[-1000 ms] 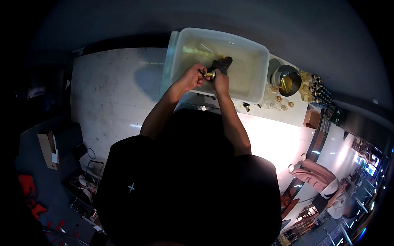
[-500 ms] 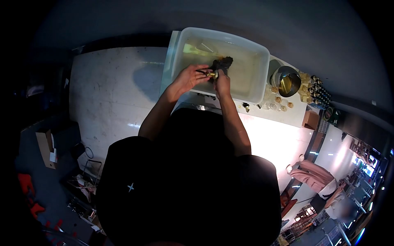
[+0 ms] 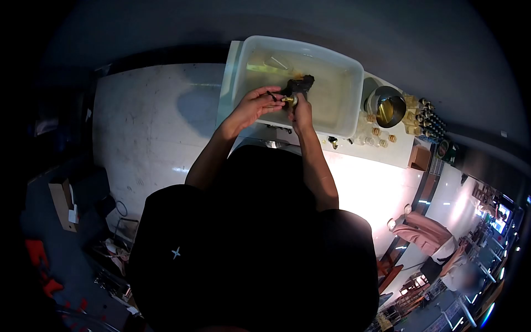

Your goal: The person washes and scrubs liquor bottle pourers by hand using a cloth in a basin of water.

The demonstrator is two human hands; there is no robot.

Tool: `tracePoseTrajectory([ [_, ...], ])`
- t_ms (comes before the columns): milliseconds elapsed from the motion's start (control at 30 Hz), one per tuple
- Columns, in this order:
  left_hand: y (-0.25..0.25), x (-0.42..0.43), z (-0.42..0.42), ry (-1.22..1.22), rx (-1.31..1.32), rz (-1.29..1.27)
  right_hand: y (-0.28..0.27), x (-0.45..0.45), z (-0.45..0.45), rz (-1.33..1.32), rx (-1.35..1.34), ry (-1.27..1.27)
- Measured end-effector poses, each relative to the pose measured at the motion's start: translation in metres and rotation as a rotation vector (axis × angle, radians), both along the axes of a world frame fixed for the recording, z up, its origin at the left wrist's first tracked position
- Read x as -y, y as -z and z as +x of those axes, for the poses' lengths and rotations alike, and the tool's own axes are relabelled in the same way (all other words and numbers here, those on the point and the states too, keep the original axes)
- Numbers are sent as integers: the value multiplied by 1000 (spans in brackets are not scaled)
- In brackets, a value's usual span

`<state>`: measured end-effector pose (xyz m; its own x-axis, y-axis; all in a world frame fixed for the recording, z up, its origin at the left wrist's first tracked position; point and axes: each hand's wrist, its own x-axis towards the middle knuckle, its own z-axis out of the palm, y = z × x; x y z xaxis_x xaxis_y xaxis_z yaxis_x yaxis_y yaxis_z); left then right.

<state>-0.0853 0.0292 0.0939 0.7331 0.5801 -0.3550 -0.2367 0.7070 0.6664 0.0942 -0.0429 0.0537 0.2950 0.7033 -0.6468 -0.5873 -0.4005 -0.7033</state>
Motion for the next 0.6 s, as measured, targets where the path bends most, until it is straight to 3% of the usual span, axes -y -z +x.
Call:
tracePoseTrajectory([
  [400, 11, 4, -2, -42, -98, 233, -4, -2, -4, -14, 15, -9],
  [600, 27, 5, 2, -96, -187, 360, -9, -5, -12, -16, 174, 5],
])
